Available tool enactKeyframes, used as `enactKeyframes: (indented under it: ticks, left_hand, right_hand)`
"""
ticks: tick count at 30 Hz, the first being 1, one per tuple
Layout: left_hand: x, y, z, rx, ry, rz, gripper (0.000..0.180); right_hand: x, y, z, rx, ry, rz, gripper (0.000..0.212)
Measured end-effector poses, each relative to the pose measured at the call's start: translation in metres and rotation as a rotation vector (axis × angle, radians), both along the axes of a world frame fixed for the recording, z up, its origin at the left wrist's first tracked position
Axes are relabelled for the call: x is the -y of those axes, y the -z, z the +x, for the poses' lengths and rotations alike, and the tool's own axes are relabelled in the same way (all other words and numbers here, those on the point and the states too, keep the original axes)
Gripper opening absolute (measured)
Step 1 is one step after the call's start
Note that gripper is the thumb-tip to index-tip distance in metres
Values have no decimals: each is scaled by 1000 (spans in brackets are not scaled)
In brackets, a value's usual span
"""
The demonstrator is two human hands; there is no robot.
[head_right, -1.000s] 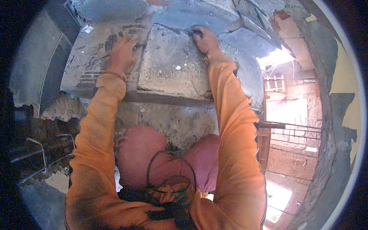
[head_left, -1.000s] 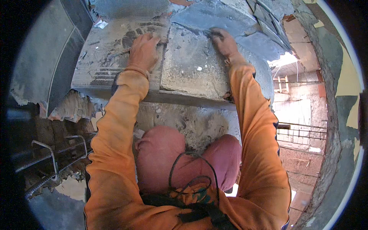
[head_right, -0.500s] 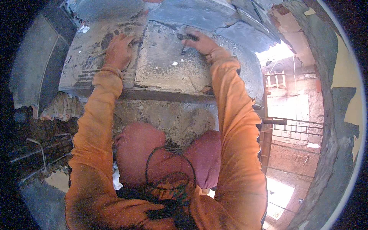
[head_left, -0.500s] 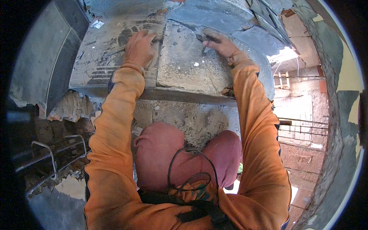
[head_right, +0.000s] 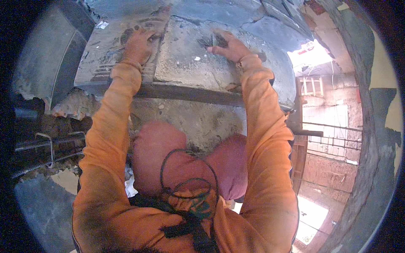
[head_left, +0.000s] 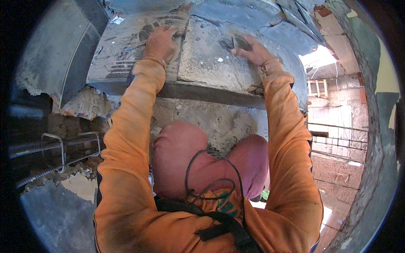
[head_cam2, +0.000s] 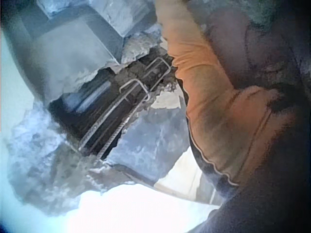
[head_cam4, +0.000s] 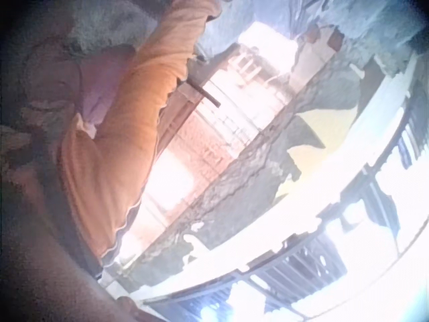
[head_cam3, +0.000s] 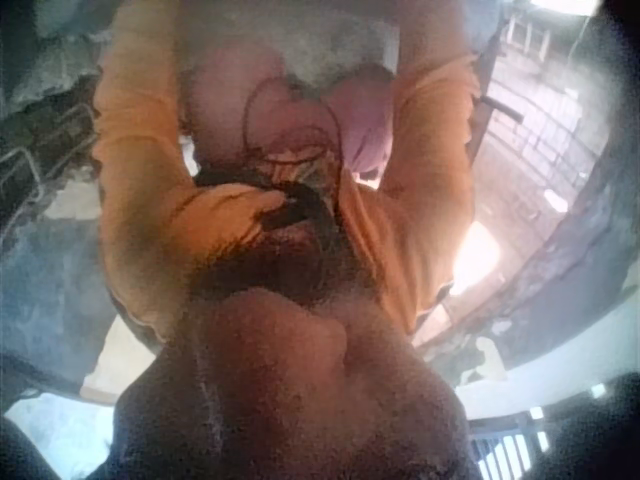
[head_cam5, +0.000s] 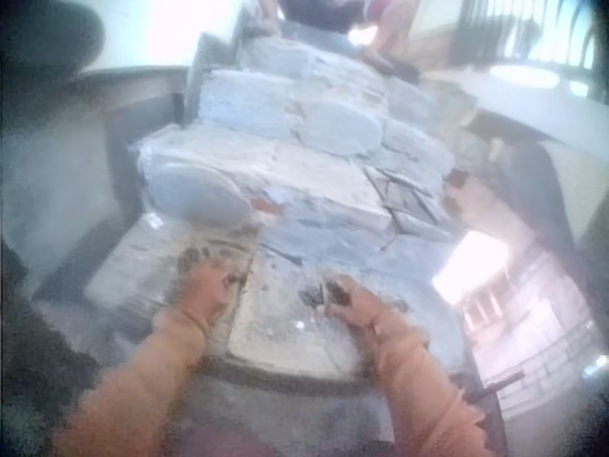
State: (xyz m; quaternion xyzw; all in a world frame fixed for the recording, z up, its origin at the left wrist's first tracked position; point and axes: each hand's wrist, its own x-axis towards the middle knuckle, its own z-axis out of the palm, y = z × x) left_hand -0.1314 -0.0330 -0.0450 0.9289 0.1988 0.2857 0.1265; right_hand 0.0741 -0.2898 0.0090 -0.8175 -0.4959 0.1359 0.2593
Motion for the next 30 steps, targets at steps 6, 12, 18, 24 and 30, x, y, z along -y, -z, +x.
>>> enactKeyframes:
  ticks: [6, 12, 18, 24, 30]
  left_hand:
    - [-1, 1, 4, -21, 39, -52, 38]
    - [-1, 2, 1, 32, 45, 12, 40]
    - [-2, 1, 0, -29, 26, 0, 42]
    - [-3, 2, 3, -49, 67, 2, 46]
    - [-16, 17, 7, -46, 77, -12, 44]
  right_hand:
    - [-19, 36, -32, 456, 215, -78, 68]
    - [-28, 39, -38, 319, 208, 110, 39]
    - [-23, 28, -31, 199, 118, 69, 32]
    - [-28, 21, -25, 285, 69, -12, 29]
    - [-35, 25, -34, 300, 190, -15, 30]
